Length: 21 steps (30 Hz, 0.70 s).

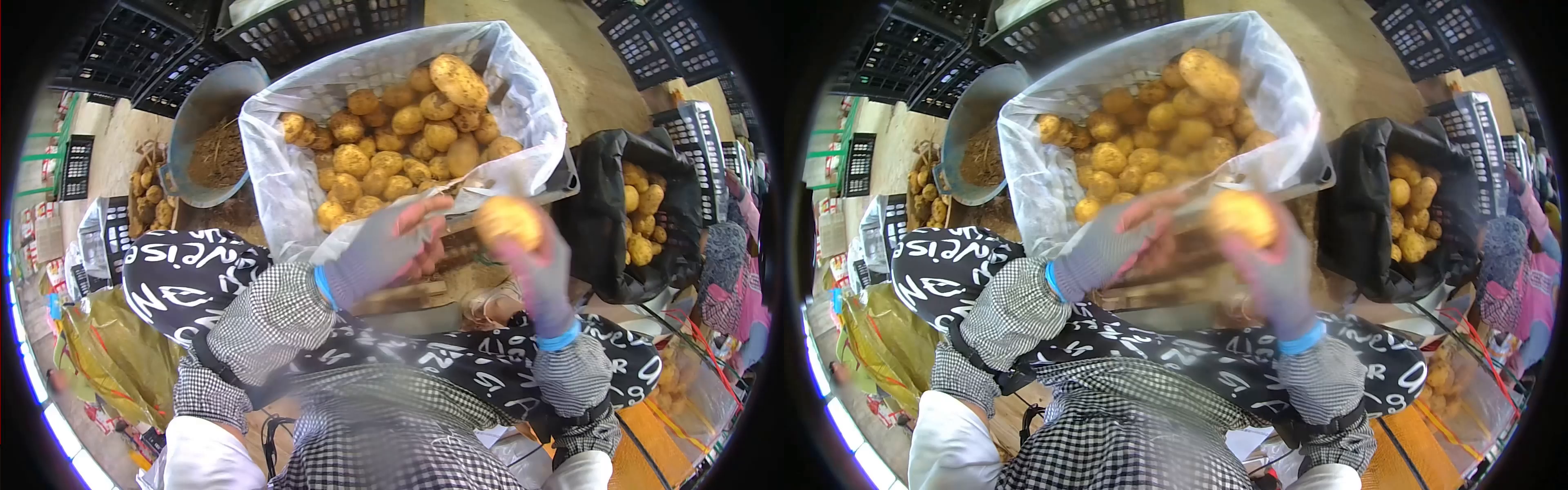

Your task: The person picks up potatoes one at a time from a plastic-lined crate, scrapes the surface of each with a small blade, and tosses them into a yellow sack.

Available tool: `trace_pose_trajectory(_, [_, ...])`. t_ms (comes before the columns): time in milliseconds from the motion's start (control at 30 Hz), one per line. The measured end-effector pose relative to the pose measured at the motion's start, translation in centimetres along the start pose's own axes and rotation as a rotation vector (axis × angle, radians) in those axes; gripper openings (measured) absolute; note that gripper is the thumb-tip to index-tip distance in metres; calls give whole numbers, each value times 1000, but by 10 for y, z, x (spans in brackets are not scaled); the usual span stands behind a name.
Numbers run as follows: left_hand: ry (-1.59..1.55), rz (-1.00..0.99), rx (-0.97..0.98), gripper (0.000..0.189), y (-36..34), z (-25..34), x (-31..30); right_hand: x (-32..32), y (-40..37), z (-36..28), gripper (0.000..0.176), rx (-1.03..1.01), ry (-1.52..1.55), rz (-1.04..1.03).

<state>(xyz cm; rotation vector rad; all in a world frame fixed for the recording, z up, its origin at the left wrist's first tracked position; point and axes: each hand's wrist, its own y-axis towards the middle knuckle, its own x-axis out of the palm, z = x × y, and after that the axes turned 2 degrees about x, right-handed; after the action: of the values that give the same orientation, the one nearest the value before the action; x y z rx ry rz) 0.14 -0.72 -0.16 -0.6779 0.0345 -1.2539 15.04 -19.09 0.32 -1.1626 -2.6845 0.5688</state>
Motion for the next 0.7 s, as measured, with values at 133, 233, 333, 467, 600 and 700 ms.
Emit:
trace_pose_trajectory(133, [1002,481,275,43,34,12,-79,-95,23,2,45,-543,715,118])
trace_pose_trajectory(233, [1581,328,-332,36,63,-29,-145,-162,28,4,44,-326,899,493])
trace_pose_trajectory(333, [1728,-116,-463,29,87,-127,-213,-143,16,6,42,-295,807,342])
trace_pose_trajectory(467, [1709,-150,-757,38,97,-116,-197,-110,13,-11,43,-156,735,222])
trace_pose_trajectory(600, [1667,-159,-876,47,101,-101,-190,-95,6,-22,44,-246,628,260])
trace_pose_trajectory(700, [1582,-151,-939,54,101,-88,-183,-80,2,-32,43,-216,551,292])
